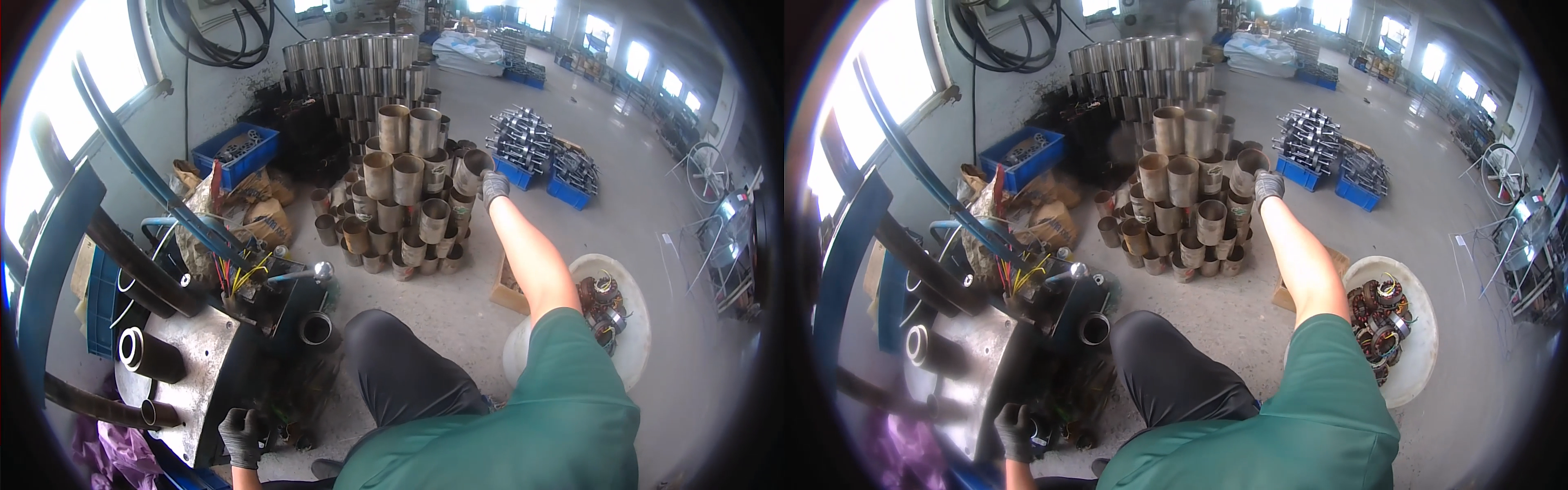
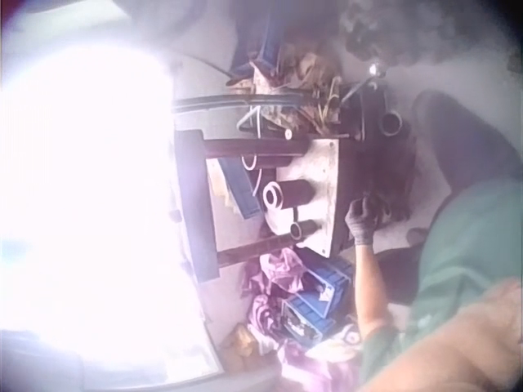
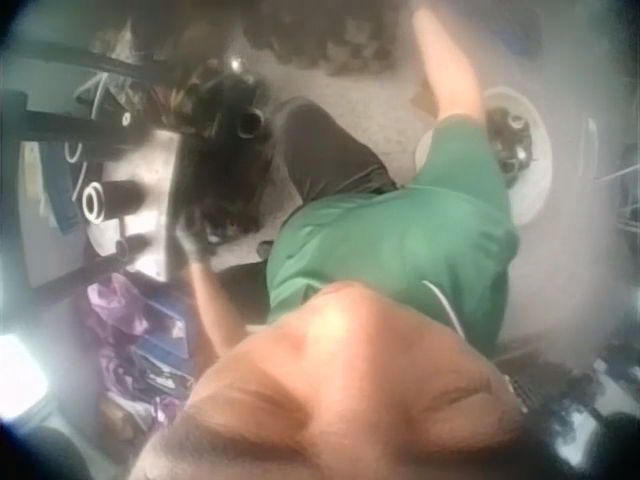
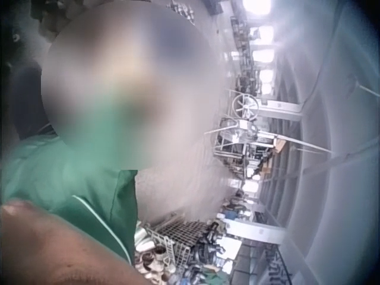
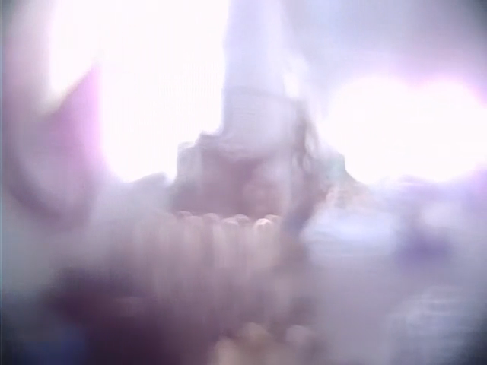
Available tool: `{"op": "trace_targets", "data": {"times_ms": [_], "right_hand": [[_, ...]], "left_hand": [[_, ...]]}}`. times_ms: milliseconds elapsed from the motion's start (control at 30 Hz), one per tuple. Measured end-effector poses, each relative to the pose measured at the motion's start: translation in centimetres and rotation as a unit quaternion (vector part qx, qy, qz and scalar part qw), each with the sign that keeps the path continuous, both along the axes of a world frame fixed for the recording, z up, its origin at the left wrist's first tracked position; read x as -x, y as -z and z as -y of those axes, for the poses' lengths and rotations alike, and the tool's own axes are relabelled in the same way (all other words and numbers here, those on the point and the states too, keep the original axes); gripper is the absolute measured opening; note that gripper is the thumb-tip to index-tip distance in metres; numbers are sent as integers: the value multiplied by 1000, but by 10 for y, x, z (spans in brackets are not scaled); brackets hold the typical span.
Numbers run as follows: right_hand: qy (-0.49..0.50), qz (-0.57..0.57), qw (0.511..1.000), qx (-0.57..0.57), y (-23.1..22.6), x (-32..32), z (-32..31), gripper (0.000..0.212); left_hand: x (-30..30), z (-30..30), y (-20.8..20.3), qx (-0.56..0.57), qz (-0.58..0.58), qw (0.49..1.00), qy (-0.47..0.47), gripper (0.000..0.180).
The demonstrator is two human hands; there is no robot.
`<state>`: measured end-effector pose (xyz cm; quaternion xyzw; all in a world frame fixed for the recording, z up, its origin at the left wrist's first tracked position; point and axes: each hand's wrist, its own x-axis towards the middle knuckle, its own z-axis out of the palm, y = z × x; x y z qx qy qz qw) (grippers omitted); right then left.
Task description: The person assembles motor stators into metal housings by manually inserting them and then using a hydraulic press to seat them firmly.
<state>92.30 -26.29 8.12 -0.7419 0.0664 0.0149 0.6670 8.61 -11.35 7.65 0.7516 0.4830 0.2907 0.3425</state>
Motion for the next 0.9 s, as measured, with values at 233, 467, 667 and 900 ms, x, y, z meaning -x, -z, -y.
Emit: {"op": "trace_targets", "data": {"times_ms": [233, 467, 667, 900], "right_hand": [[36, 9, 986, 161, 14, -39, -40, 47], [49, -9, 971, 235, 14, -70, -44, 56], [34, 21, 970, 240, 44, -150, -15, 56], [-42, 42, 991, 117, 72, -105, -57, 63]], "left_hand": [[13, 4, 10, 29, -28, 999, 13, 20], [35, -11, 31, 151, -123, 980, 38, 54], [18, -21, 74, 28, -76, 995, 52, 17], [37, -4, 42, 32, -122, 992, 2, 19]]}}
